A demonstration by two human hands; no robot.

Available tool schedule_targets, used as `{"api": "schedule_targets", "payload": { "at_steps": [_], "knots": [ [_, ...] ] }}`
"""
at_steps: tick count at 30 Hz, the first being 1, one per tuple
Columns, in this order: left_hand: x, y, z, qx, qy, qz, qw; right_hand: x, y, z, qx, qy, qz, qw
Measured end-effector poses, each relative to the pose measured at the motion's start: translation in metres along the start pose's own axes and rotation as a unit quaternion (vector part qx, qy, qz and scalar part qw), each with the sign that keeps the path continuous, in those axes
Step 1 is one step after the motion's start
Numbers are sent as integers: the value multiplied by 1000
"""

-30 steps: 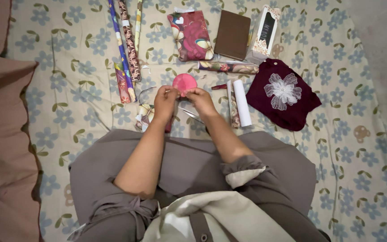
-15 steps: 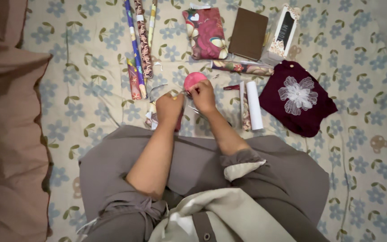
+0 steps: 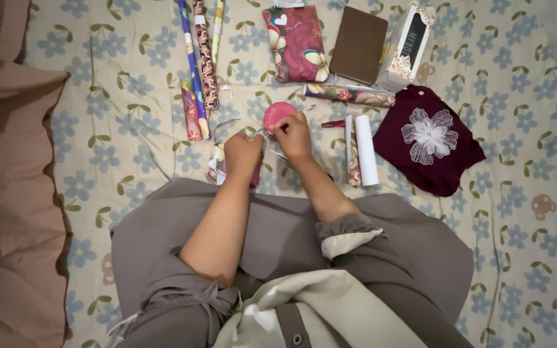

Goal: The person wraps a small rectangular item with patterned paper, secures it with tape, and ties a white ribbon around it. They then cut the ribbon and tape with scissors and place the finished gift aside.

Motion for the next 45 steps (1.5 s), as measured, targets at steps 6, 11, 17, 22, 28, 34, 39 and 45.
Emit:
{"api": "schedule_targets", "payload": {
  "at_steps": [6,11,17,22,28,34,39,45],
  "knots": [
    [5,-6,3,22,20,-16,999,26,26,0,-127,149,-245,950],
    [3,-12,12,-14,-76,-95,993,-21,9,8,5,-47,-36,998],
    [8,-11,21,6,-60,-91,994,-23,-1,-6,-100,-190,66,974],
    [8,-13,19,85,54,-89,991,-39,-19,-17,-123,-336,203,912],
    [9,-20,37,89,-13,-66,994,-70,12,10,63,-157,95,981],
    [30,-31,54,72,-18,-85,994,-75,62,-40,501,-128,-344,784],
    [39,-39,61,80,-22,-143,986,-37,63,-78,486,-47,-404,774],
    [47,-44,66,85,-24,-143,986,-37,63,-83,377,-96,-437,810]
  ]
}}
Point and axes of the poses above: each hand's wrist, its own z-axis towards the middle knuckle, its own y-axis out of the back of the hand, x = y × z, the point moved 7 cm from there along z, towards the middle knuckle, and after that the axes turned 6 degrees about y, right-handed, at the moved point
